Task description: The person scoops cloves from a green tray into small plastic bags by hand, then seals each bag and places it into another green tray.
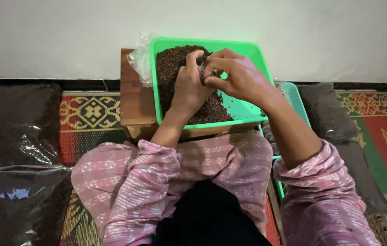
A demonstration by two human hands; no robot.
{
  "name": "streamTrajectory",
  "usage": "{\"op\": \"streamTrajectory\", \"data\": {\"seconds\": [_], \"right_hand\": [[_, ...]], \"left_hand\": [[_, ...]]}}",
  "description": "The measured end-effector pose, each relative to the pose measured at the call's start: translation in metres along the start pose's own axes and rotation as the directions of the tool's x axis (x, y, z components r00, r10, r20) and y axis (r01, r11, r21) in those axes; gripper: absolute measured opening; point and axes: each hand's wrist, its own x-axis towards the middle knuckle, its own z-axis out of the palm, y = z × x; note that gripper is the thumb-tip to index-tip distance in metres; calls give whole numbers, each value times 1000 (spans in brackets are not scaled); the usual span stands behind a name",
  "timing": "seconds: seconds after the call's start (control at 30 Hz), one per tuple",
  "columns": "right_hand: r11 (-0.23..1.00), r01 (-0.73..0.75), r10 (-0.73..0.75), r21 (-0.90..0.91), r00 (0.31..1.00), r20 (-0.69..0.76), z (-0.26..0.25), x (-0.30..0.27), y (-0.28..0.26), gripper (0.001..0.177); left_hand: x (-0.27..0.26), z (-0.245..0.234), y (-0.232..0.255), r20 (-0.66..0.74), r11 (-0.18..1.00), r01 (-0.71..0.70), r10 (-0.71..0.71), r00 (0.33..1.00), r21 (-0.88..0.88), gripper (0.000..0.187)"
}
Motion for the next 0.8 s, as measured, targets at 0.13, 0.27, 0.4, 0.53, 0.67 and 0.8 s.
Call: {"op": "streamTrajectory", "data": {"seconds": [0.13,0.27,0.4,0.53,0.67,0.8], "right_hand": [[999,-30,30,32,1000,1,-9,-1,7,8],[994,62,-56,92,996,-64,-27,-5,17,6],[895,-77,110,438,993,-51,-41,-8,12,3],[903,-61,88,425,995,-44,-45,-11,9,3],[979,-8,8,204,1000,1,-50,-13,4,13],[996,13,-19,83,998,67,-53,-12,12,6]], "left_hand": [[1,-8,-1,62,988,11,-1,998,-154,80],[2,-17,-8,309,883,220,-90,947,-415,105],[-2,-32,4,541,669,466,-112,834,-579,77],[-3,-38,24,593,457,575,-120,796,-679,37],[-4,-37,25,558,491,539,-123,820,-684,38],[-4,-35,21,544,457,514,-77,836,-725,43]]}}
